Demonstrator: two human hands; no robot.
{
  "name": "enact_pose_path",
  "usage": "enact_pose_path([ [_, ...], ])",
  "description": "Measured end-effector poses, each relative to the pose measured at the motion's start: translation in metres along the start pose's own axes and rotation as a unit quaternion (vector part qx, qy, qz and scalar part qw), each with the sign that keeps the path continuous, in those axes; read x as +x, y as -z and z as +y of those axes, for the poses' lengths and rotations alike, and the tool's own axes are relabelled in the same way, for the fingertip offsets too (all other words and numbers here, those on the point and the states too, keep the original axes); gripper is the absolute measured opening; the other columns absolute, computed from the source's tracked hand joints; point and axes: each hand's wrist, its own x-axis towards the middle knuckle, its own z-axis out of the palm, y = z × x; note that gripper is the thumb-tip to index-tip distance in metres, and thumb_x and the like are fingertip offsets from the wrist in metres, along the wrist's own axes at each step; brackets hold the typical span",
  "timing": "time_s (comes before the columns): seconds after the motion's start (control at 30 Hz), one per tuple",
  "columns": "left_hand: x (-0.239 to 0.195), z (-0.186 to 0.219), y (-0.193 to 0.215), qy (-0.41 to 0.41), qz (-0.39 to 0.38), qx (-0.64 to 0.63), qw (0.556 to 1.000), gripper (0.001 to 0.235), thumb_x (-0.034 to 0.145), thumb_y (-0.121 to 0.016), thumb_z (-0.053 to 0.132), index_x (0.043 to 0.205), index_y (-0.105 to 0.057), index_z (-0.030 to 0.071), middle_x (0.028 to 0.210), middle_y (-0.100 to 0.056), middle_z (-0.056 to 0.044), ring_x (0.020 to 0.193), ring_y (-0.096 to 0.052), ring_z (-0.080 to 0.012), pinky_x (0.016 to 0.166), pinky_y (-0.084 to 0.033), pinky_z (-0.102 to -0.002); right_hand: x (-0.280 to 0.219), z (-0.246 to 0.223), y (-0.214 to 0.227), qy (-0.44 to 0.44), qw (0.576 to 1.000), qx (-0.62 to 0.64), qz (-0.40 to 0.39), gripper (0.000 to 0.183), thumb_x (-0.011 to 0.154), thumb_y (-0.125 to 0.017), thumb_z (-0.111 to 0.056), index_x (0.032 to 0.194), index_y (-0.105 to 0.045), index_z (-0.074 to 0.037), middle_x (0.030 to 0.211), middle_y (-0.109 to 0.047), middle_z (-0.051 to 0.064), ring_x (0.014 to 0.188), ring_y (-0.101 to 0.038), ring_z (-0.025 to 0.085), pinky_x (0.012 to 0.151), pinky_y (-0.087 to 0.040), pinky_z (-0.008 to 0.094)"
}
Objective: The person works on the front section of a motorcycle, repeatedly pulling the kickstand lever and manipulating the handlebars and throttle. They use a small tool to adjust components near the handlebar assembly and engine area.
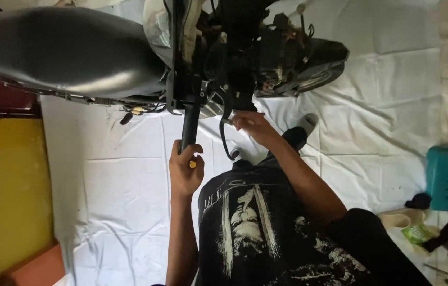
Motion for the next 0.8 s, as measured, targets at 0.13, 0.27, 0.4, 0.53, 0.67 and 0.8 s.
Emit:
enact_pose_path([
  [0.13,0.001,-0.002,0.0,-0.005,-0.007,0.006,1.0,0.025,0.076,-0.057,-0.003,0.088,-0.068,0.016,0.089,-0.05,-0.011,0.058,-0.063,-0.0357,0.058,-0.051,-0.043,-0.01,-0.026,-0.025,-0.022,0.996,0.071,-0.044,0.034,0.103,-0.064,-0.04,0.087,-0.068,-0.01,0.088,-0.065,-0.001,0.087,-0.059,0.013,0.087,-0.047,0.034],
  [0.27,-0.004,-0.007,-0.004,0.005,-0.006,-0.007,1.0,0.027,0.076,-0.056,-0.004,0.088,-0.069,0.017,0.09,-0.048,-0.01,0.058,-0.06,-0.0317,0.059,-0.051,-0.038,-0.007,-0.004,-0.011,0.033,0.998,0.056,0.012,0.038,0.096,-0.066,-0.044,0.098,-0.071,-0.006,0.09,-0.067,0.002,0.083,-0.062,0.013,0.084,-0.049,0.03],
  [0.4,-0.002,-0.001,-0.001,-0.005,-0.003,-0.008,1.0,0.024,0.077,-0.057,-0.003,0.087,-0.069,0.014,0.088,-0.048,-0.011,0.055,-0.057,-0.0302,0.055,-0.048,-0.038,-0.022,-0.007,-0.037,0.033,0.996,-0.053,0.062,0.015,0.103,-0.058,-0.011,0.101,-0.072,-0.005,0.078,-0.07,0.006,0.077,-0.063,0.018,0.08,-0.049,0.037],
  [0.53,0.001,-0.004,-0.001,-0.007,-0.01,-0.022,1.0,0.024,0.076,-0.056,-0.006,0.087,-0.068,0.012,0.088,-0.049,-0.013,0.054,-0.056,-0.0299,0.055,-0.047,-0.037,-0.012,0.001,-0.032,0.046,0.988,-0.044,0.144,0.02,0.108,-0.057,-0.021,0.104,-0.074,-0.011,0.079,-0.07,0.002,0.077,-0.063,0.012,0.08,-0.05,0.034],
  [0.67,0.0,-0.004,0.002,-0.014,-0.004,-0.023,1.0,0.024,0.077,-0.057,-0.005,0.088,-0.069,0.012,0.088,-0.049,-0.012,0.055,-0.054,-0.027,0.054,-0.047,-0.036,-0.005,-0.018,-0.033,0.07,0.984,-0.062,0.148,0.018,0.106,-0.059,-0.02,0.108,-0.073,-0.009,0.073,-0.067,0.006,0.069,-0.061,0.017,0.076,-0.051,0.036],
  [0.8,0.0,-0.006,0.0,-0.022,0.003,-0.033,0.999,0.024,0.075,-0.057,-0.007,0.086,-0.069,0.01,0.088,-0.049,-0.012,0.052,-0.057,-0.025,0.052,-0.047,-0.034,-0.008,-0.015,-0.028,0.057,0.992,-0.048,0.098,0.017,0.1,-0.064,-0.02,0.104,-0.074,-0.007,0.072,-0.065,0.004,0.07,-0.059,0.015,0.073,-0.051,0.035],
])
